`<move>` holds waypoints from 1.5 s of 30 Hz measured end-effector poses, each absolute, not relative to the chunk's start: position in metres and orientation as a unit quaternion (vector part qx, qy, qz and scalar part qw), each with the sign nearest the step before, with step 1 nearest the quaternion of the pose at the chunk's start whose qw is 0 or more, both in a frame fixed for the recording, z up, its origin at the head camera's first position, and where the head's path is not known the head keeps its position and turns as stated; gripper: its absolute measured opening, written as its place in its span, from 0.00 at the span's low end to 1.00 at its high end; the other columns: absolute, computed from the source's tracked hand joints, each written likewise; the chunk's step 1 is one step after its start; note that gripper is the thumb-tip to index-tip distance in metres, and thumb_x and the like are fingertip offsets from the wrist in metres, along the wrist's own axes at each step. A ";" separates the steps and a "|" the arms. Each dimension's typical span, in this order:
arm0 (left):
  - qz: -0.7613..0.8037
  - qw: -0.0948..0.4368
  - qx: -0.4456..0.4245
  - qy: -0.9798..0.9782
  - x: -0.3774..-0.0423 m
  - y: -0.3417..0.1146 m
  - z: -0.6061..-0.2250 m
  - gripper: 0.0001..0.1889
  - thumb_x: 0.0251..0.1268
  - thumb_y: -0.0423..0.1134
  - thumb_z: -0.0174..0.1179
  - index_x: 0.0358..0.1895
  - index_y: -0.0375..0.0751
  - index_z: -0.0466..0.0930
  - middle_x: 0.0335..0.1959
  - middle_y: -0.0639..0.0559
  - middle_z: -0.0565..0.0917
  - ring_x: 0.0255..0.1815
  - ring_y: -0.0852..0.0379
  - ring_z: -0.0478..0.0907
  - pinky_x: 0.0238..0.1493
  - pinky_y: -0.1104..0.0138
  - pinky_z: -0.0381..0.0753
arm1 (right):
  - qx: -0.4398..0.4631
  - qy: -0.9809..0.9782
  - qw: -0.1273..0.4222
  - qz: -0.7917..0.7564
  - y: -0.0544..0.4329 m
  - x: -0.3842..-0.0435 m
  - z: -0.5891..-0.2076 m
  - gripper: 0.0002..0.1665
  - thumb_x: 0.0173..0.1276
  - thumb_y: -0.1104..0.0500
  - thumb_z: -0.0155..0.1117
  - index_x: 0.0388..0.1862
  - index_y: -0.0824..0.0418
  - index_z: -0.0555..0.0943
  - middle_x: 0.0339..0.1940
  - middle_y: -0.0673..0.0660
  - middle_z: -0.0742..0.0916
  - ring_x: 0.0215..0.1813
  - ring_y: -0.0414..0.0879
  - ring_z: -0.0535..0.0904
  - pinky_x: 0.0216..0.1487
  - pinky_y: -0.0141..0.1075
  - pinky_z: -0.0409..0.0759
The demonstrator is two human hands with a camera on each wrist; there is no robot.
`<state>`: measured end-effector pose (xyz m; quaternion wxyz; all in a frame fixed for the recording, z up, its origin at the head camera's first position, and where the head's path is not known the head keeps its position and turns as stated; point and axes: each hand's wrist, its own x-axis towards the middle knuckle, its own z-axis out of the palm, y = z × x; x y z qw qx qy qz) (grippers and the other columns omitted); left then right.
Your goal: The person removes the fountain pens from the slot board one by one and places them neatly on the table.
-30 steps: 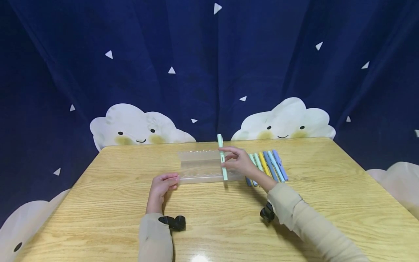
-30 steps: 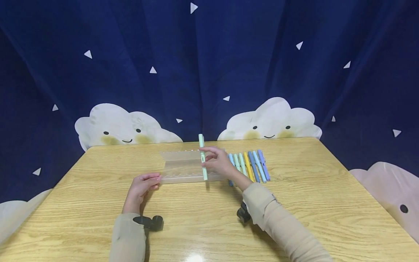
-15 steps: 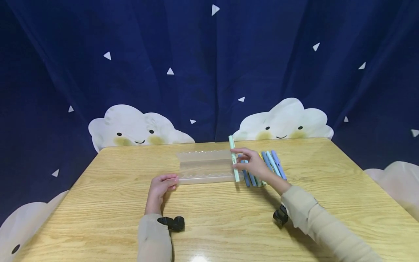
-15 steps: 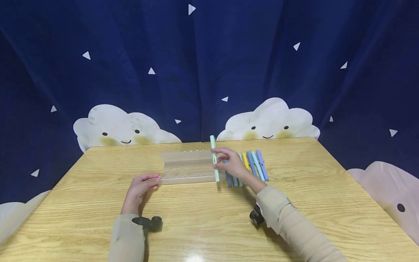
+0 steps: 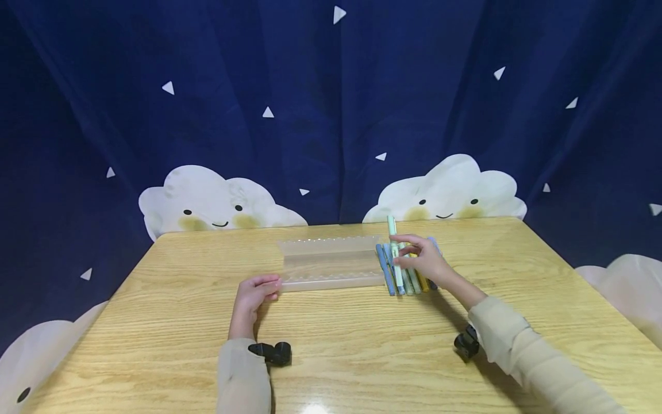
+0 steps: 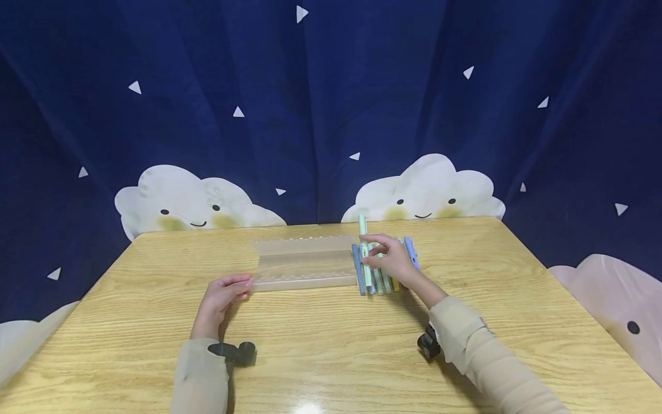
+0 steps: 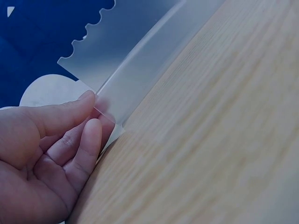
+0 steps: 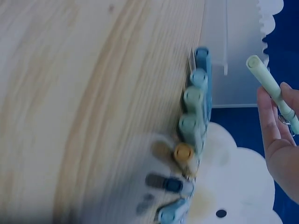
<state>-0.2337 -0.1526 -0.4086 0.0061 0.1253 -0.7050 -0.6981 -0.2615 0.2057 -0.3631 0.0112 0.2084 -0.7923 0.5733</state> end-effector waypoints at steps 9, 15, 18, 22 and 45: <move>-0.696 0.010 0.127 -0.706 -0.233 -0.153 -0.409 0.13 0.53 0.25 0.60 0.43 0.23 0.76 0.27 0.48 0.81 0.23 0.62 0.76 0.25 0.74 0.78 | 0.193 -0.806 0.020 0.559 0.234 -0.265 -0.362 0.29 0.58 0.68 0.62 0.59 0.71 0.67 0.46 0.71 0.74 0.34 0.42 0.77 0.35 0.46 0.80; -0.693 0.008 0.128 -0.709 -0.232 -0.153 -0.408 0.12 0.54 0.25 0.59 0.43 0.23 0.76 0.27 0.49 0.81 0.23 0.62 0.75 0.26 0.74 0.78 | 0.179 -0.817 0.028 0.547 0.252 -0.268 -0.362 0.30 0.58 0.69 0.61 0.60 0.72 0.66 0.38 0.72 0.77 0.30 0.43 0.78 0.34 0.46 0.80; -0.692 0.010 0.125 -0.711 -0.232 -0.153 -0.408 0.13 0.54 0.25 0.59 0.43 0.23 0.76 0.27 0.49 0.81 0.24 0.62 0.75 0.26 0.74 0.78 | 0.165 -0.823 0.027 0.542 0.261 -0.270 -0.361 0.30 0.59 0.69 0.61 0.60 0.73 0.65 0.39 0.73 0.77 0.30 0.42 0.78 0.34 0.46 0.80; -0.693 0.012 0.124 -0.710 -0.232 -0.153 -0.407 0.13 0.54 0.25 0.60 0.43 0.22 0.76 0.27 0.49 0.81 0.23 0.62 0.75 0.26 0.74 0.78 | 0.144 -0.829 0.023 0.539 0.270 -0.273 -0.360 0.30 0.58 0.71 0.61 0.60 0.73 0.65 0.42 0.73 0.76 0.31 0.40 0.78 0.35 0.44 0.80; -0.693 0.014 0.126 -0.710 -0.234 -0.152 -0.410 0.13 0.54 0.26 0.60 0.42 0.23 0.76 0.27 0.50 0.81 0.24 0.62 0.76 0.26 0.74 0.78 | 0.100 -0.840 -0.020 0.534 0.310 -0.289 -0.368 0.35 0.59 0.72 0.57 0.64 0.75 0.56 0.54 0.77 0.67 0.35 0.45 0.78 0.37 0.44 0.80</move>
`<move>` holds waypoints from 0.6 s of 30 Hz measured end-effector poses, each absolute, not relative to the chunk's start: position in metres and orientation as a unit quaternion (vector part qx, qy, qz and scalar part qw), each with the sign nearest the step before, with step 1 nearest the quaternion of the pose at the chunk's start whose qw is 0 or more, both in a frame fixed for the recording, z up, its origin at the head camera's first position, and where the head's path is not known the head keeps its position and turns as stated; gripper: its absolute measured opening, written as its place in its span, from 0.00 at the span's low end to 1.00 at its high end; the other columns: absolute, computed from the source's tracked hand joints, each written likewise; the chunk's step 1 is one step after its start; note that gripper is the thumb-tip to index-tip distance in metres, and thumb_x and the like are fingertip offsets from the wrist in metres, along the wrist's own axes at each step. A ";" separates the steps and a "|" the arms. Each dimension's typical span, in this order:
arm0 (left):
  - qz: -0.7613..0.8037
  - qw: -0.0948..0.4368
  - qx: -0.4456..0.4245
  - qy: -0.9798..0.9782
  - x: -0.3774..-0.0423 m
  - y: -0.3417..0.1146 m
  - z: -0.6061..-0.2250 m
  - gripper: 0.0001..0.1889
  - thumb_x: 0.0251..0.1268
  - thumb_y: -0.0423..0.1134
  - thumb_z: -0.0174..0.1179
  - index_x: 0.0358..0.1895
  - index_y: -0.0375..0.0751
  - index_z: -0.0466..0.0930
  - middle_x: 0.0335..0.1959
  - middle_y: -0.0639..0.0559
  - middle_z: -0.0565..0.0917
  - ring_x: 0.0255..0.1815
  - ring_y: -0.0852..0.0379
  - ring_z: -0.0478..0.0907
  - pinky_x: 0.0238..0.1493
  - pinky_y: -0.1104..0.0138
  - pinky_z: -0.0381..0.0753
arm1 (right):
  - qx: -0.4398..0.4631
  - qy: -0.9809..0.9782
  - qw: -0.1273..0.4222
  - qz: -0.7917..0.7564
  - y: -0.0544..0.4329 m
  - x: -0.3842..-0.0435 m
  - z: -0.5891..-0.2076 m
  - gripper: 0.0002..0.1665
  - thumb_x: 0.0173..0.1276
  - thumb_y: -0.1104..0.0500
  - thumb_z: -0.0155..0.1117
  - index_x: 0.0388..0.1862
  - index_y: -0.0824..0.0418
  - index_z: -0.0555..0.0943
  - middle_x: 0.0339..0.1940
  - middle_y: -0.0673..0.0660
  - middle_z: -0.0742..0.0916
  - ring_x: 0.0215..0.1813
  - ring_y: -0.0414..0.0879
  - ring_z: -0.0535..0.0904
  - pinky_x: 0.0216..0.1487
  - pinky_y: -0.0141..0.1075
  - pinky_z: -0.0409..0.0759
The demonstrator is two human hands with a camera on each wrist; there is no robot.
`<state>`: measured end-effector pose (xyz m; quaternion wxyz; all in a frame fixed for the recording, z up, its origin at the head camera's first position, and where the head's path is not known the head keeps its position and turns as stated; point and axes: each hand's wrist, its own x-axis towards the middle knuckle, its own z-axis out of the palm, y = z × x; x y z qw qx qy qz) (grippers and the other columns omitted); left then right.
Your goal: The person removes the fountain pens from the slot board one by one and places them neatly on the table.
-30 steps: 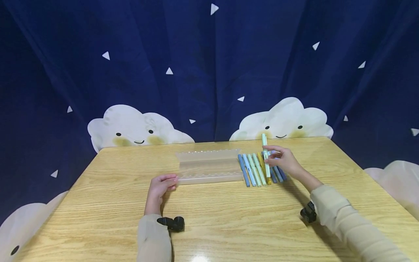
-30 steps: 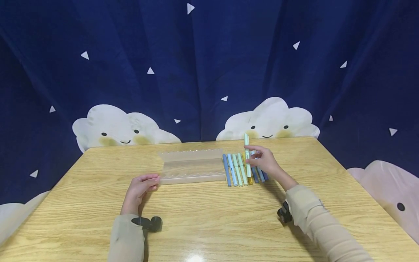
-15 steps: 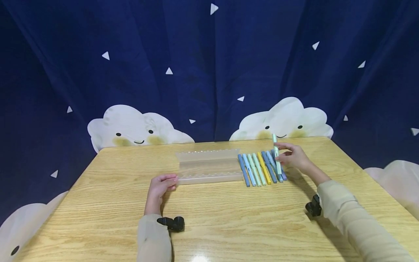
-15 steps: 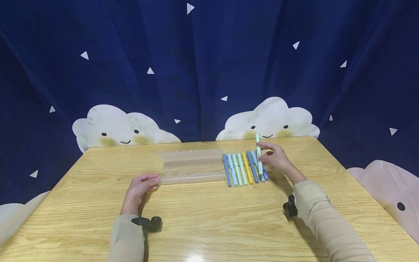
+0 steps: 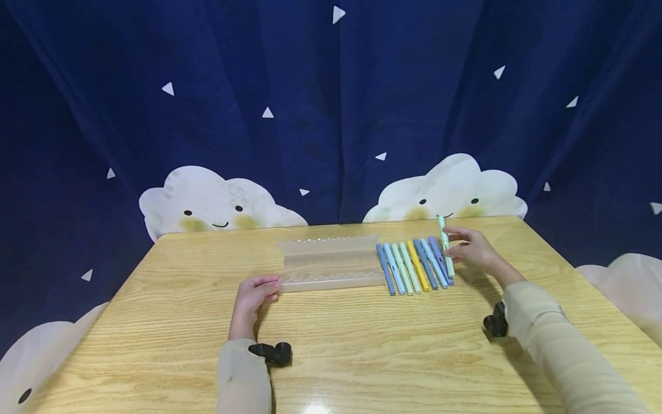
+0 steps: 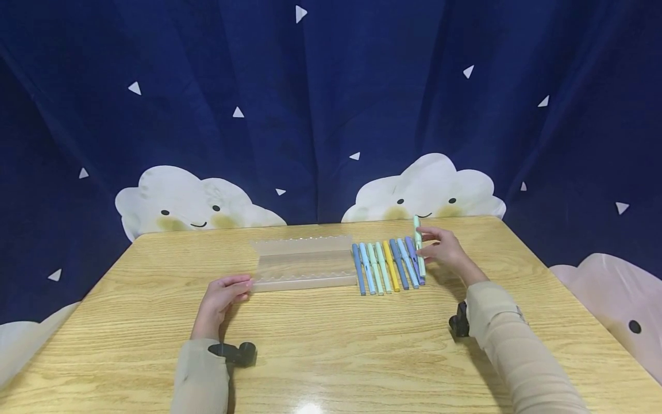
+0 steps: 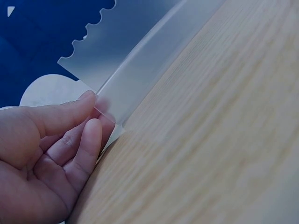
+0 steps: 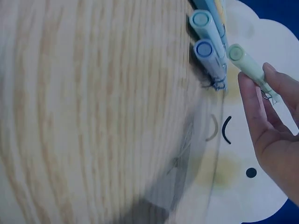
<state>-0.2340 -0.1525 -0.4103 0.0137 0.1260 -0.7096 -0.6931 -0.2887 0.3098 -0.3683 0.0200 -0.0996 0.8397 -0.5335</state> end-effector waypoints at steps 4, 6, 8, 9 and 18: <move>-0.697 0.012 0.125 -0.706 -0.234 -0.152 -0.409 0.13 0.54 0.25 0.60 0.43 0.22 0.76 0.26 0.50 0.81 0.24 0.62 0.76 0.25 0.74 0.78 | -0.098 0.849 0.026 -0.519 0.316 -0.291 -0.373 0.36 0.58 0.70 0.60 0.63 0.75 0.58 0.52 0.77 0.69 0.35 0.47 0.79 0.36 0.44 0.80; -0.699 0.010 0.122 -0.704 -0.234 -0.153 -0.409 0.13 0.54 0.25 0.60 0.43 0.22 0.76 0.27 0.49 0.81 0.24 0.62 0.76 0.25 0.74 0.78 | -0.093 0.853 0.032 -0.512 0.319 -0.293 -0.376 0.36 0.57 0.68 0.62 0.63 0.74 0.59 0.49 0.74 0.71 0.34 0.46 0.79 0.34 0.42 0.81; -0.700 0.009 0.122 -0.704 -0.233 -0.153 -0.409 0.14 0.54 0.25 0.60 0.44 0.22 0.76 0.27 0.49 0.81 0.24 0.62 0.76 0.25 0.74 0.78 | -0.075 0.856 0.036 -0.511 0.320 -0.294 -0.378 0.37 0.56 0.67 0.64 0.62 0.73 0.61 0.47 0.70 0.73 0.32 0.45 0.79 0.32 0.40 0.81; -0.700 0.009 0.122 -0.703 -0.233 -0.153 -0.409 0.14 0.54 0.26 0.60 0.44 0.22 0.76 0.27 0.49 0.81 0.24 0.62 0.76 0.26 0.74 0.78 | -0.071 0.858 0.041 -0.507 0.321 -0.294 -0.380 0.37 0.56 0.67 0.64 0.63 0.73 0.60 0.46 0.69 0.73 0.31 0.45 0.78 0.31 0.39 0.80; -0.708 0.008 0.120 -0.696 -0.235 -0.155 -0.412 0.14 0.50 0.28 0.64 0.41 0.25 0.78 0.28 0.48 0.82 0.24 0.63 0.77 0.25 0.75 0.78 | -0.036 0.867 0.089 -0.489 0.320 -0.297 -0.382 0.39 0.57 0.69 0.62 0.64 0.75 0.55 0.51 0.75 0.68 0.31 0.45 0.77 0.32 0.39 0.81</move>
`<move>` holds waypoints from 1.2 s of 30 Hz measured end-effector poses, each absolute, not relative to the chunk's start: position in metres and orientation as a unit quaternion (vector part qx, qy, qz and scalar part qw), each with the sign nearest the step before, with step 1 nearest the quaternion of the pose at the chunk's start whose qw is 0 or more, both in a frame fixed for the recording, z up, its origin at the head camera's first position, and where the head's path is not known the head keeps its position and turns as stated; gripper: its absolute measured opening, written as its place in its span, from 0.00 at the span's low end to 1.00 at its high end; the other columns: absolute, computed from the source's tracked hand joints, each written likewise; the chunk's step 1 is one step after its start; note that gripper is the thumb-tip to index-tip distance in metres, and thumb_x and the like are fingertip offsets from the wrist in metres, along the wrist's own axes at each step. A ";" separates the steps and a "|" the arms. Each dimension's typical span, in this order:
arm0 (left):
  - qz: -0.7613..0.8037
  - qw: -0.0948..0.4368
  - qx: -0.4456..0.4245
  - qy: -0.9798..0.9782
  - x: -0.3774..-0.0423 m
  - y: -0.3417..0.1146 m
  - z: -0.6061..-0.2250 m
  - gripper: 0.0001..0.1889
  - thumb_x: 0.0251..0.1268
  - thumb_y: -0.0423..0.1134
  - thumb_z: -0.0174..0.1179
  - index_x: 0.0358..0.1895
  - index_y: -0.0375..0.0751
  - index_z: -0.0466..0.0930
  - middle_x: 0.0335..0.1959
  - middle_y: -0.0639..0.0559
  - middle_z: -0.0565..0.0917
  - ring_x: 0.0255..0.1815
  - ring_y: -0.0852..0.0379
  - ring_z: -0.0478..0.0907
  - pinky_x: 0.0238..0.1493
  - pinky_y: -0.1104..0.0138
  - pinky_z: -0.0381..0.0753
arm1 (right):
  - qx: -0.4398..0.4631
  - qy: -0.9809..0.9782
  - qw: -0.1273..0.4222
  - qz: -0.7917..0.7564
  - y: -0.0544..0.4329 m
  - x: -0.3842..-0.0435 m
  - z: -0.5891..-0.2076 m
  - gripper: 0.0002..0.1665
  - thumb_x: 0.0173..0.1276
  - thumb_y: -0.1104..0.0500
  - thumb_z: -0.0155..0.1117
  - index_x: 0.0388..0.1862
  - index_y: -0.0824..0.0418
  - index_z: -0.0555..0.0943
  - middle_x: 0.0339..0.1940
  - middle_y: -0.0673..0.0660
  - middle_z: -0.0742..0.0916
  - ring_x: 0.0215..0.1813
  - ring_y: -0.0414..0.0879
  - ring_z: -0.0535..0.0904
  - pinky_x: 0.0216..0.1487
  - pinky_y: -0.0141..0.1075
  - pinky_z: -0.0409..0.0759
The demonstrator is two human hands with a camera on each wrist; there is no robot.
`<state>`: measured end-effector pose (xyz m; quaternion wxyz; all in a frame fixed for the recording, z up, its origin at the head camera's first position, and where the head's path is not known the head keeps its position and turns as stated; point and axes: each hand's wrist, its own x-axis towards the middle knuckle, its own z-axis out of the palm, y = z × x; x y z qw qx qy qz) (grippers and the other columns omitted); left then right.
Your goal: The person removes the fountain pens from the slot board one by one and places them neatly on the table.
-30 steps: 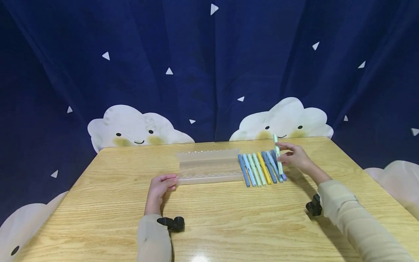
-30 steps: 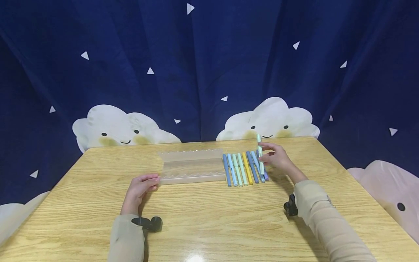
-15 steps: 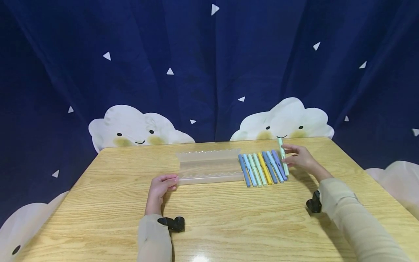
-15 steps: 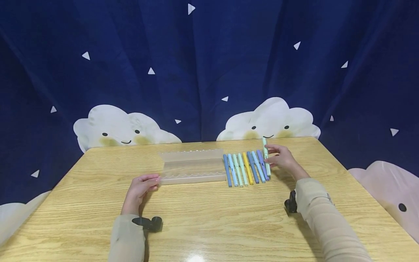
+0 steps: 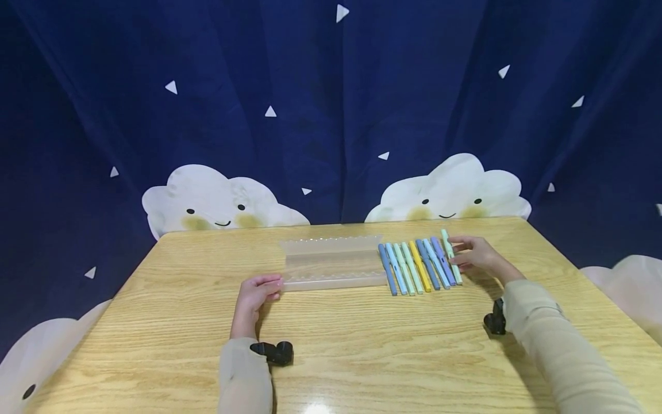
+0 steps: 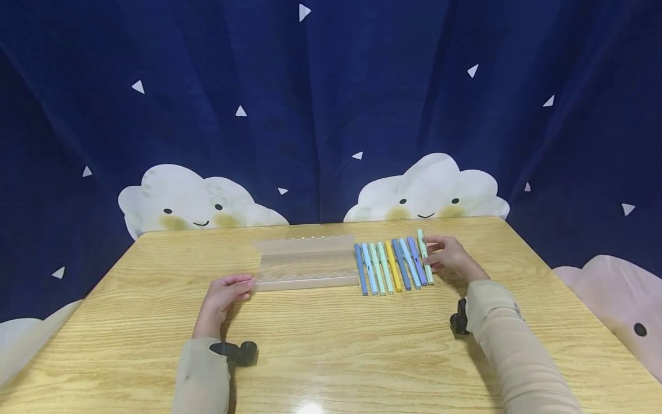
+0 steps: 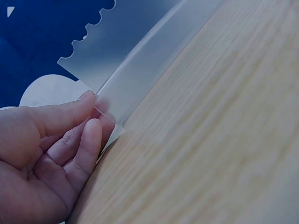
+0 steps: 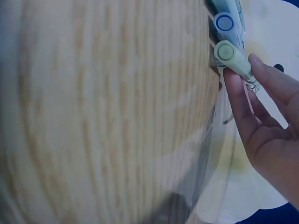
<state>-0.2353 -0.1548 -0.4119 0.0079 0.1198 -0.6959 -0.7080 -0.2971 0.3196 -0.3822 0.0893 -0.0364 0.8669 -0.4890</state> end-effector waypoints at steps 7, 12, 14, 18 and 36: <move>-0.709 0.015 0.109 -0.696 -0.234 -0.153 -0.411 0.14 0.52 0.23 0.60 0.44 0.20 0.75 0.26 0.47 0.82 0.22 0.64 0.76 0.23 0.76 0.77 | -0.035 0.866 0.096 -0.490 0.318 -0.298 -0.383 0.38 0.57 0.69 0.62 0.63 0.78 0.55 0.50 0.75 0.69 0.30 0.45 0.77 0.32 0.39 0.81; -0.708 0.015 0.114 -0.697 -0.235 -0.153 -0.410 0.13 0.53 0.23 0.59 0.44 0.20 0.75 0.26 0.48 0.82 0.22 0.64 0.76 0.23 0.76 0.77 | -0.034 0.868 0.093 -0.487 0.317 -0.297 -0.382 0.37 0.57 0.70 0.62 0.61 0.80 0.57 0.47 0.74 0.70 0.30 0.45 0.78 0.33 0.39 0.81; -0.706 0.014 0.115 -0.698 -0.234 -0.154 -0.410 0.13 0.53 0.24 0.59 0.44 0.21 0.75 0.26 0.49 0.81 0.22 0.64 0.76 0.23 0.76 0.77 | -0.031 0.872 0.092 -0.480 0.317 -0.297 -0.382 0.36 0.57 0.69 0.62 0.60 0.80 0.57 0.46 0.74 0.71 0.30 0.45 0.78 0.33 0.39 0.81; -0.702 0.012 0.117 -0.703 -0.233 -0.154 -0.410 0.14 0.53 0.26 0.61 0.44 0.21 0.76 0.27 0.48 0.81 0.22 0.63 0.76 0.24 0.75 0.78 | -0.024 0.878 0.094 -0.468 0.316 -0.296 -0.382 0.35 0.57 0.68 0.62 0.60 0.80 0.58 0.48 0.75 0.71 0.31 0.45 0.78 0.34 0.40 0.80; -0.704 0.008 0.110 -0.702 -0.235 -0.153 -0.411 0.14 0.52 0.25 0.61 0.43 0.21 0.75 0.26 0.48 0.81 0.22 0.62 0.75 0.24 0.75 0.78 | 0.013 0.885 0.001 -0.465 0.317 -0.285 -0.383 0.27 0.62 0.62 0.59 0.53 0.80 0.67 0.43 0.71 0.78 0.32 0.46 0.78 0.33 0.38 0.80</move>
